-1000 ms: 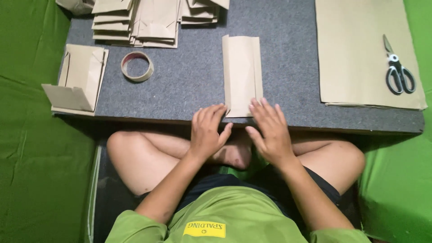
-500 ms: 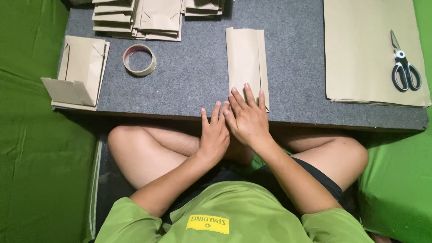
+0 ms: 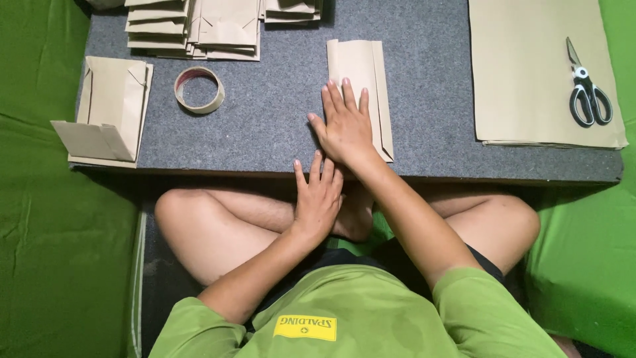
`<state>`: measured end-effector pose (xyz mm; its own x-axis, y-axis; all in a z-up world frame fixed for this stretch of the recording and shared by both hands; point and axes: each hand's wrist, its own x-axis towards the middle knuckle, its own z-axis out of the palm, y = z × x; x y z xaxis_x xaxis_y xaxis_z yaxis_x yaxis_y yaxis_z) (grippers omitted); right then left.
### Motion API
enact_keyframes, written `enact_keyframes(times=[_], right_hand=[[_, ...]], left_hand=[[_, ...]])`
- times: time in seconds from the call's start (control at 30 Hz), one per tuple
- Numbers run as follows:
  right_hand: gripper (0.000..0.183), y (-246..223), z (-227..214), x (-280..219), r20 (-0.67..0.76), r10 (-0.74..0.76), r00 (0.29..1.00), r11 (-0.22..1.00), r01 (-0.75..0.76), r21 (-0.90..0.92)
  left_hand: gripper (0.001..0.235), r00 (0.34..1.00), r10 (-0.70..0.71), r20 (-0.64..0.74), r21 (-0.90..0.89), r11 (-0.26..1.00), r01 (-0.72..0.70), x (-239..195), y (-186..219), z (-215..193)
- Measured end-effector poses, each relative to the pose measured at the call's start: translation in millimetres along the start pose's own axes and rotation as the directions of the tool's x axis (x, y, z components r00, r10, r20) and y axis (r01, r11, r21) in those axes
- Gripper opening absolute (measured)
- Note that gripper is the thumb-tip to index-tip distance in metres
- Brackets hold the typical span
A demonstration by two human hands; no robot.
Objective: Folding and assembling brown paper bags from flat sheets of paper on a low work surface.
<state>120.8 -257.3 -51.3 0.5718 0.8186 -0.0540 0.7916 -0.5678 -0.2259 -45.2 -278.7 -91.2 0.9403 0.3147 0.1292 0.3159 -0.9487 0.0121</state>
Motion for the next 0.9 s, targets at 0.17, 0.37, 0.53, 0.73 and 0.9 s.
enact_keyframes(times=[0.17,0.37,0.53,0.73,0.9], right_hand=[[0.078,4,3,56,-0.018,0.030,0.999,0.999,-0.031,-0.045],[0.075,12,-3,125,0.015,0.080,0.997,0.993,-0.079,-0.087],[0.068,49,-32,105,0.010,0.034,0.999,0.981,-0.035,0.193],[0.042,92,-54,-53,-0.293,0.065,0.954,0.986,-0.016,0.166],[0.043,104,-44,-142,-0.274,0.027,0.961,0.979,0.031,0.203]], left_hand=[[0.087,0.999,0.015,-0.035,0.010,1.000,-0.015,0,-4,8],[0.097,0.993,0.038,-0.108,-0.011,0.999,-0.039,0,-5,4],[0.088,0.983,-0.039,-0.181,-0.237,0.971,-0.005,4,-12,-29],[0.059,0.970,-0.192,-0.148,-0.505,0.858,0.093,19,-22,-30],[0.059,0.924,-0.271,-0.271,-0.461,0.879,0.122,35,-27,-25]])
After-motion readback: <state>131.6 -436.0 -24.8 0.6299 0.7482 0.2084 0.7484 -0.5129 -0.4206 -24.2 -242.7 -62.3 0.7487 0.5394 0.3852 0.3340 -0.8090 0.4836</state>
